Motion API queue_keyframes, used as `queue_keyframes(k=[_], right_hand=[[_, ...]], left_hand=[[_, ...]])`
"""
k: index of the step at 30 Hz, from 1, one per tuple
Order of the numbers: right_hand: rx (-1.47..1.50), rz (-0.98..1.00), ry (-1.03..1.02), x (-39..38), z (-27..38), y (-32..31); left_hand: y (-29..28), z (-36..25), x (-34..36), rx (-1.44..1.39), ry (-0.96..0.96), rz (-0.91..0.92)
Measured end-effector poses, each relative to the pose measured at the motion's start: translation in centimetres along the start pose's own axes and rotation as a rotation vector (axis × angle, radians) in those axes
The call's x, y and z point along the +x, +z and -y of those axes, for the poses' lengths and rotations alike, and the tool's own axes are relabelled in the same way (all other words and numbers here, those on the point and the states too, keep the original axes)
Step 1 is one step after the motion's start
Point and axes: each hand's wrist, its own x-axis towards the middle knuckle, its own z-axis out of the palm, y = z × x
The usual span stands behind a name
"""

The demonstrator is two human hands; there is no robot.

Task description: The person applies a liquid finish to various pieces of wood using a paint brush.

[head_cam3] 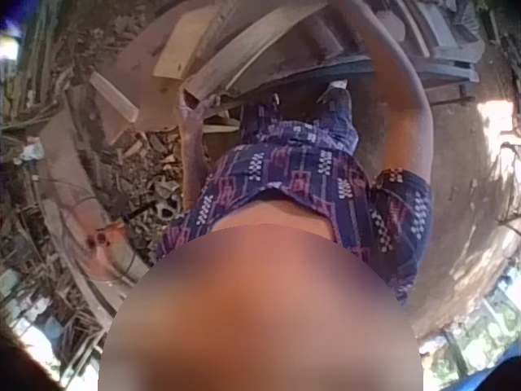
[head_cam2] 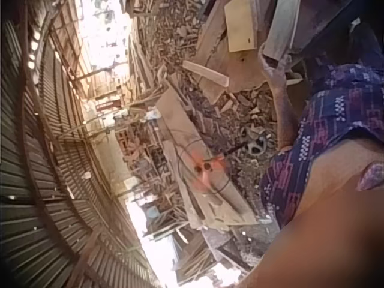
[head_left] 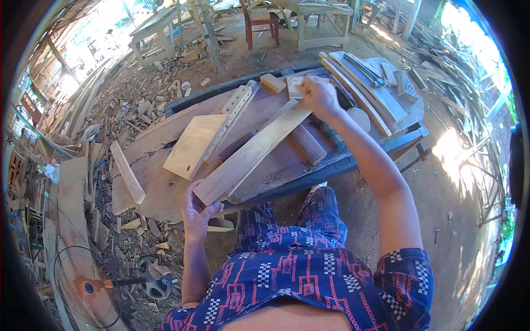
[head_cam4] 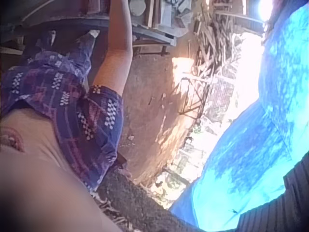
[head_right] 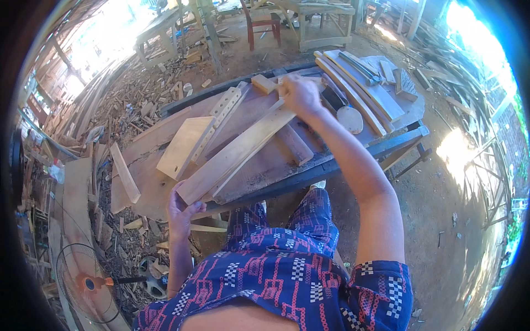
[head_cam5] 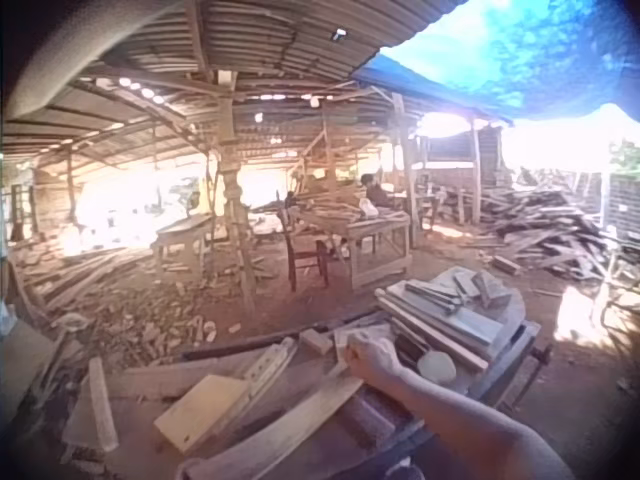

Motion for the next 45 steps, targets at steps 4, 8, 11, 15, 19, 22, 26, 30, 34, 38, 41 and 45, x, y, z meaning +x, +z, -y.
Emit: queue_keyframes(k=[4,8,11,15,19,22,26,30,34,38,41,45], right_hand=[[0.278,0.074,-0.213,-2.1,8.1,0.3],[0.491,0.169,-0.258,-3.6,17.8,-3.0],[0.665,0.193,-0.277,-3.3,22.2,-4.3],[1.021,0.275,-0.073,-2.1,23.9,-5.2],[1.323,0.364,0.410,-1.2,22.0,-3.9],[1.366,0.327,0.568,-1.4,18.1,-0.9],[1.203,0.166,0.699,-0.1,9.6,-0.3],[0.758,-0.032,0.653,1.2,0.1,-1.4],[0.286,-0.094,0.477,1.8,-3.1,-2.1],[0.144,-0.147,0.167,0.5,-2.4,-0.5],[0.034,0.039,0.064,-0.7,0.0,0.2],[0.213,0.091,-0.024,-1.3,7.0,-1.0]], left_hand=[[-0.1,0.1,0.0,-0.032,-0.019,0.025],[0.0,0.3,-0.1,-0.018,-0.027,-0.003],[-0.4,0.8,-0.1,0.000,-0.027,-0.011],[-2.0,2.6,0.1,0.050,0.052,-0.005],[-1.3,1.9,0.2,-0.039,0.036,-0.022],[-0.8,0.9,0.7,0.024,0.100,0.021],[-0.8,0.5,1.1,0.075,0.125,0.013],[-0.8,0.6,1.2,0.061,0.104,0.006],[-0.9,0.5,0.9,0.050,0.079,-0.009],[-0.9,0.1,0.8,0.054,0.074,-0.015],[-0.6,-0.2,0.8,0.064,0.087,-0.016],[-0.6,-0.5,0.7,0.088,0.060,-0.015]])
